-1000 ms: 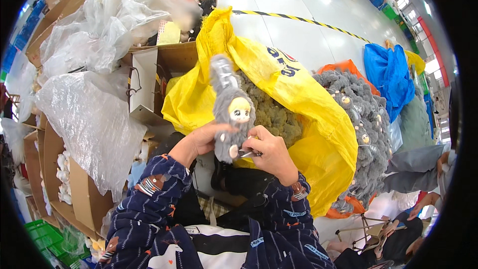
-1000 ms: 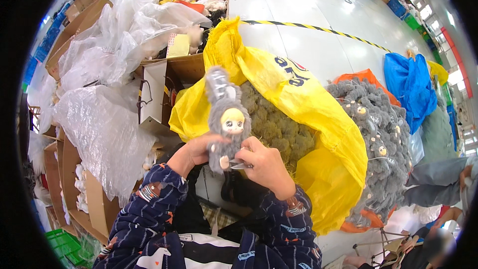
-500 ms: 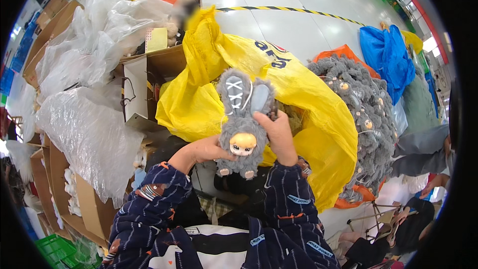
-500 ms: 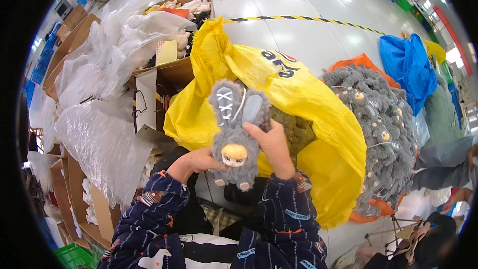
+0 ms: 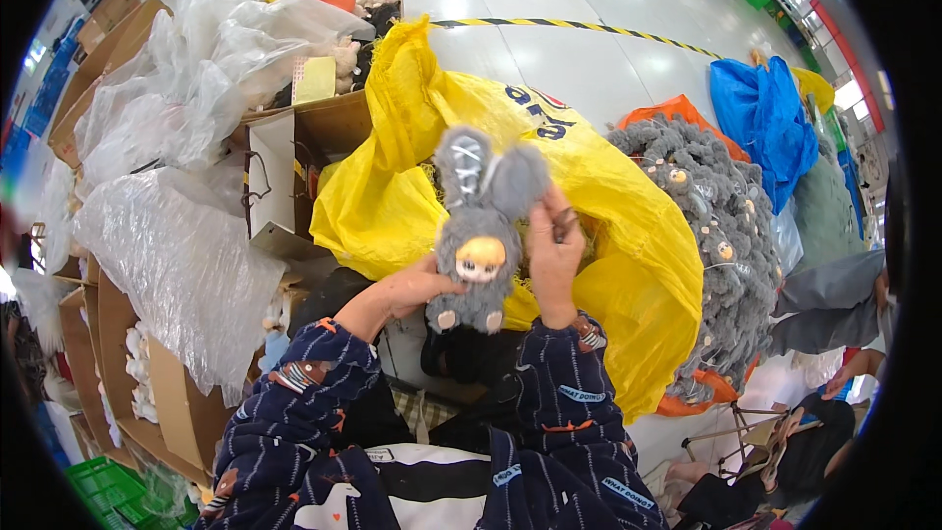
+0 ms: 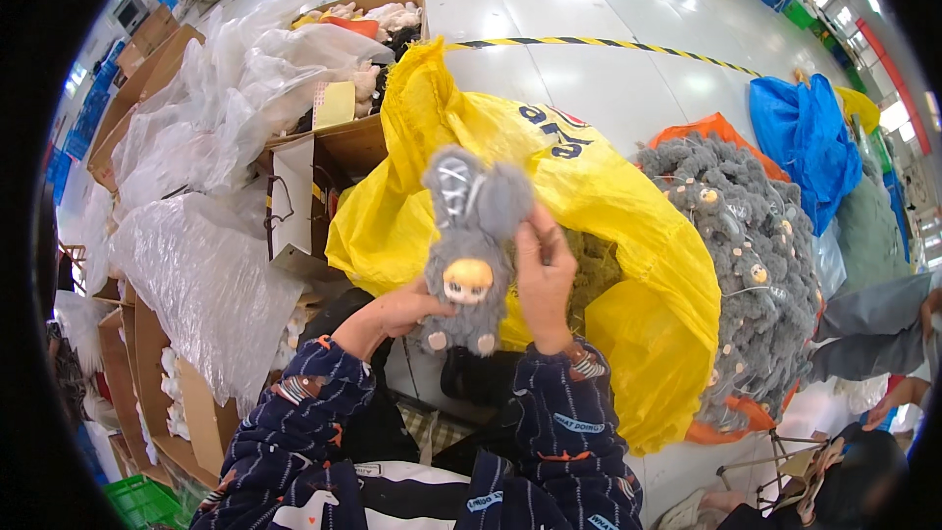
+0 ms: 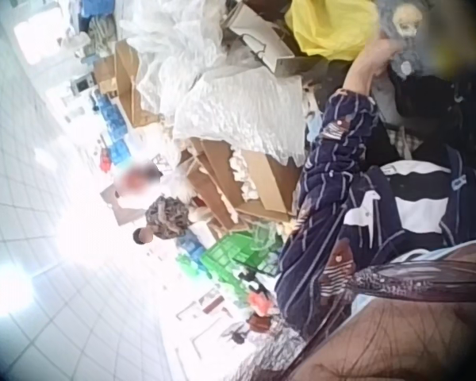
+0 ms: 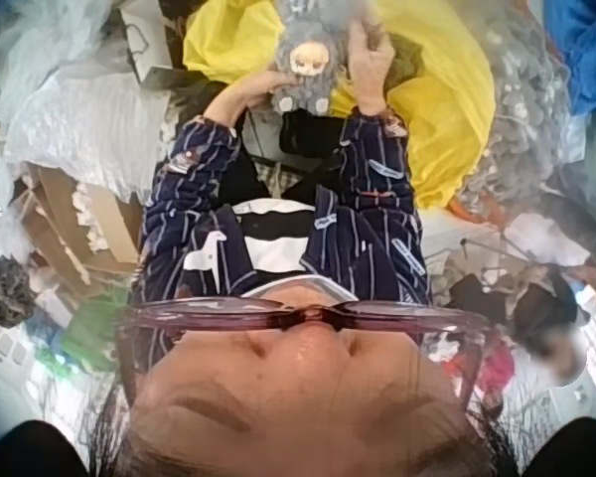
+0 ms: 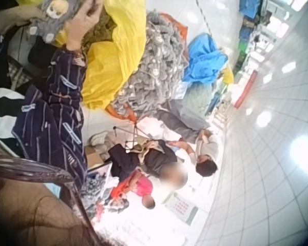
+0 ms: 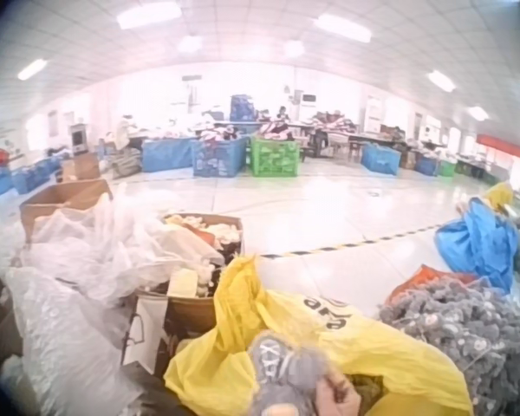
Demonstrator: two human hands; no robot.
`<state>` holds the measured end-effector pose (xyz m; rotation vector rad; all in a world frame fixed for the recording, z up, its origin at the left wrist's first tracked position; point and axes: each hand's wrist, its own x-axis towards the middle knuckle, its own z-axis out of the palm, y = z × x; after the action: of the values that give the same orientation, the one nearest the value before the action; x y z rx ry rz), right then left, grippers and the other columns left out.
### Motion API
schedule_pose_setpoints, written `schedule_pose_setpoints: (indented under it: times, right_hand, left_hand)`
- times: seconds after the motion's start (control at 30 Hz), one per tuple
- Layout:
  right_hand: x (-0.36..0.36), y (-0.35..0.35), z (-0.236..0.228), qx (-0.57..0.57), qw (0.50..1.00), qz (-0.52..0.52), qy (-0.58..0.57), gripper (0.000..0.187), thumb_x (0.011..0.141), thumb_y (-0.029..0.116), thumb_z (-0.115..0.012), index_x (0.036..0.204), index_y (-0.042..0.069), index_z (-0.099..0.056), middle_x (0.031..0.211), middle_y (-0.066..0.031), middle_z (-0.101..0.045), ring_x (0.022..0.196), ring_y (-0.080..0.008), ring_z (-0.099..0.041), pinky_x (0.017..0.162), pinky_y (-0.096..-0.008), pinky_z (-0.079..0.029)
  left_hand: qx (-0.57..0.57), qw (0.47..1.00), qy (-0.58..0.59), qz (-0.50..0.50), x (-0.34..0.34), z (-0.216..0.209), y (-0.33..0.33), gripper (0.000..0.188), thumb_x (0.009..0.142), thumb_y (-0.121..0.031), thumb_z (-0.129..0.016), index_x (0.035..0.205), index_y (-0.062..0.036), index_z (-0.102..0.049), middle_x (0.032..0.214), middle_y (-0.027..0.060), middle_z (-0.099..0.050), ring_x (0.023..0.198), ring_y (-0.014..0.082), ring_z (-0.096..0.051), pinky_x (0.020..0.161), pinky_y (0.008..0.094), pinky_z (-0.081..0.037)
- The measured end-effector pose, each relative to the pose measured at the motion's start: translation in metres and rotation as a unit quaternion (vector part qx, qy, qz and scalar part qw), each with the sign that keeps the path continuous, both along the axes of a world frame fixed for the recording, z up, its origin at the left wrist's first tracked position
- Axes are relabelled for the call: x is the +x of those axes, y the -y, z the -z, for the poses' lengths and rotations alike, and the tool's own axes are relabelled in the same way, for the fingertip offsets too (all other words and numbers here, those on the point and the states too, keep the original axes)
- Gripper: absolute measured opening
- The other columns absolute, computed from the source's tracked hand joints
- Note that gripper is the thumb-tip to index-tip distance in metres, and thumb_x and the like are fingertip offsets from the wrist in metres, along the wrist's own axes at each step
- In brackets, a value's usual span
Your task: The person sits on the floor and repeatedly picks up small gray stuffed toys from a yellow sack. They turn each toy over in their hands, inspect the face and body, and then place it back into the sack. This cycle continues throughout the clip.
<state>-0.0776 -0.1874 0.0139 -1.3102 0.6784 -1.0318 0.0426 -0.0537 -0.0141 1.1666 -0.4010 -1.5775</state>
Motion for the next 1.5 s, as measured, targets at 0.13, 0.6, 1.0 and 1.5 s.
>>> schedule_pose_setpoints:
  times: [0.13, 0.6, 1.0, 1.5]
  right_hand:
    - [-0.013, 0.01, -0.013, -0.071, 0.993, -0.037, -0.089, 0.028, 0.085, 0.01, -0.06, 0.109, -0.003, -0.057, 0.09, -0.003, -0.06, 0.078, -0.0066, -0.052, 0.072, -0.0209, -0.042]
    - [0.003, -0.038, 0.011, 0.291, 0.92, -0.255, 0.056, 0.012, 0.086, 0.018, -0.059, 0.088, 0.006, -0.056, 0.069, -0.001, -0.054, 0.044, -0.0041, -0.038, 0.042, -0.0197, -0.031]
    - [0.008, -0.045, 0.022, -0.276, 0.921, -0.237, -0.139, 0.016, 0.075, 0.009, -0.066, 0.09, 0.009, -0.059, 0.082, -0.0053, -0.058, 0.059, -0.0164, -0.056, 0.053, -0.0284, -0.045]
    - [-0.004, -0.021, 0.007, 0.363, 0.924, -0.12, -0.003, 0.029, 0.08, 0.028, -0.059, 0.104, 0.013, -0.052, 0.085, 0.0005, -0.052, 0.055, -0.0046, -0.043, 0.04, -0.0199, -0.033]
  left_hand:
    - [-0.048, 0.98, -0.115, -0.154, 0.015, -0.005, -0.003, 0.046, 0.079, 0.002, -0.056, 0.123, -0.0024, -0.044, 0.117, 0.0096, -0.055, 0.105, 0.0223, -0.056, 0.09, 0.0366, -0.046]
    - [-0.113, 0.967, -0.051, -0.224, 0.021, -0.01, -0.003, 0.045, 0.078, -0.004, -0.06, 0.12, -0.0067, -0.046, 0.112, 0.0054, -0.055, 0.1, 0.019, -0.055, 0.085, 0.032, -0.045]
    - [-0.163, 0.903, -0.141, -0.371, 0.036, -0.014, -0.008, 0.05, 0.081, -0.015, -0.061, 0.125, -0.0093, -0.039, 0.114, 0.006, -0.052, 0.107, 0.0199, -0.051, 0.091, 0.0359, -0.044]
    - [-0.033, 0.933, 0.007, -0.359, 0.019, -0.012, 0.004, 0.052, 0.093, -0.047, -0.037, 0.127, -0.0071, -0.036, 0.112, 0.0086, -0.052, 0.092, 0.0191, -0.057, 0.08, 0.0309, -0.047]
